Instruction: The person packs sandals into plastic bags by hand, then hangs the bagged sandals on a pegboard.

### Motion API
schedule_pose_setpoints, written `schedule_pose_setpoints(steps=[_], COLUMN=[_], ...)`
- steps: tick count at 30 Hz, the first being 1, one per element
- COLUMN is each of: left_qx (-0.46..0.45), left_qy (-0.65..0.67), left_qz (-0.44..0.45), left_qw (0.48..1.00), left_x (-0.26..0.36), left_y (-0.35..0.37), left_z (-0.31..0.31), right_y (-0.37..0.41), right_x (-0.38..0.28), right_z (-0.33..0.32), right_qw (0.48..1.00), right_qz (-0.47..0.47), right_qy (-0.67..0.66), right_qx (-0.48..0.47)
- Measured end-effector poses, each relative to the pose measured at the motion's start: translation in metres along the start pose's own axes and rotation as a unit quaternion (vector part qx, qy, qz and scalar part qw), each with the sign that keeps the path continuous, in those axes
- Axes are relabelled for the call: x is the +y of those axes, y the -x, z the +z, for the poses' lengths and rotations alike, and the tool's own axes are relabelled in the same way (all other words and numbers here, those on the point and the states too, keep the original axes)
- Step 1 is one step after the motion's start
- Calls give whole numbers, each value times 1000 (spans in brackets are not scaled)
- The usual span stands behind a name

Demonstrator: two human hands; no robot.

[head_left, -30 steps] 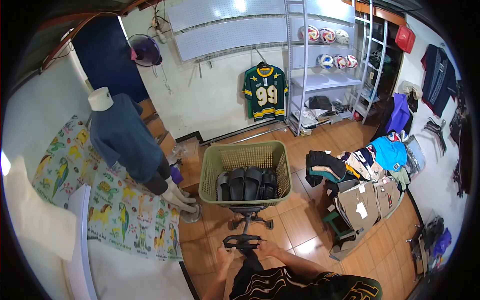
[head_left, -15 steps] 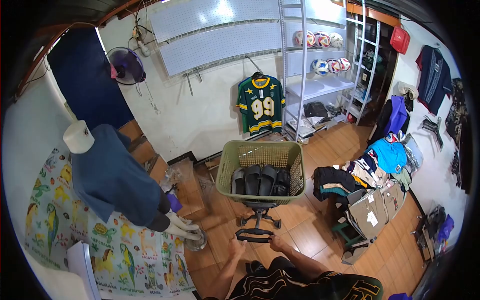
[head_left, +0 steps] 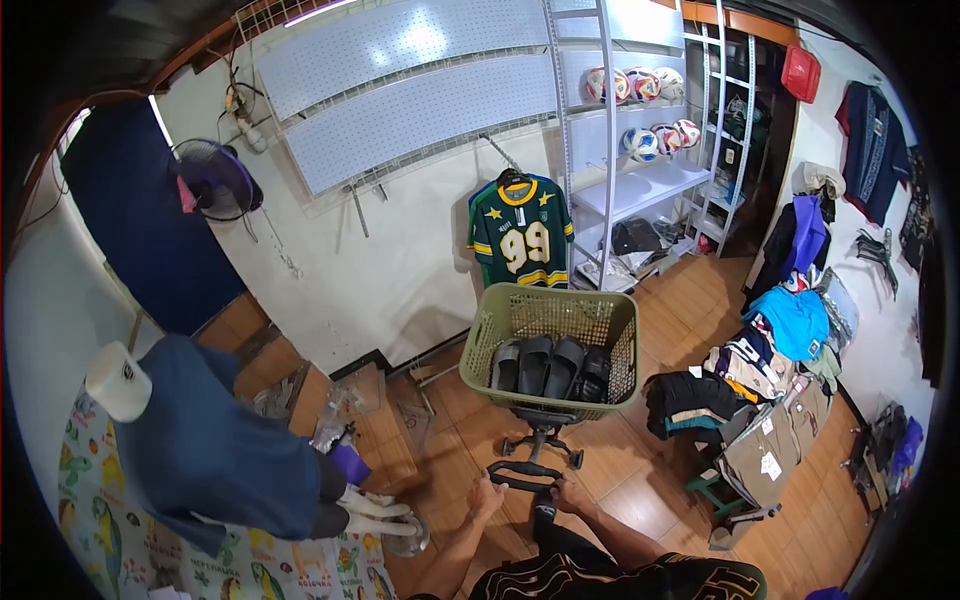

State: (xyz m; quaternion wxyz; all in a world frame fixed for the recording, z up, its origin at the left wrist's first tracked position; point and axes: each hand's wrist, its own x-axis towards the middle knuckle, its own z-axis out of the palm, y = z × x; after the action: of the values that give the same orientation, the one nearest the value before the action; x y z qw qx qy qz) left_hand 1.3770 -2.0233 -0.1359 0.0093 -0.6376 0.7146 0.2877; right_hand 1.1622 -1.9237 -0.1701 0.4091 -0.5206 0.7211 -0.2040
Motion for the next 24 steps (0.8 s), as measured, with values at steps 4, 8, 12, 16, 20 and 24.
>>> schedule_pose_setpoints(steps=[4, 8, 12, 16, 20, 24], left_qx=[-8, -51, -77, -88, -83, -91], left_qy=[-22, -29, -29, -12, 2, -47], left_qz=[17, 38, 39, 69, 126, 164], left_qw=[1000, 998, 996, 994, 989, 981], left_x=[18, 24, 51, 66, 77, 109], left_y=[-54, -115, -154, -214, -276, -320], left_z=[-20, -30, -47, -51, -51, -64], right_y=[-43, -89, -130, -170, -209, -221], right_x=[-18, -19, -21, -26, -27, -58], right_z=[-17, -28, -45, -61, -79, -126], right_qw=[1000, 998, 998, 997, 995, 994], right_qz=[20, 59, 57, 66, 71, 89], right_qy=[-10, -4, 11, 14, 23, -7], right_qx=[14, -7, -12, 36, 64, 57])
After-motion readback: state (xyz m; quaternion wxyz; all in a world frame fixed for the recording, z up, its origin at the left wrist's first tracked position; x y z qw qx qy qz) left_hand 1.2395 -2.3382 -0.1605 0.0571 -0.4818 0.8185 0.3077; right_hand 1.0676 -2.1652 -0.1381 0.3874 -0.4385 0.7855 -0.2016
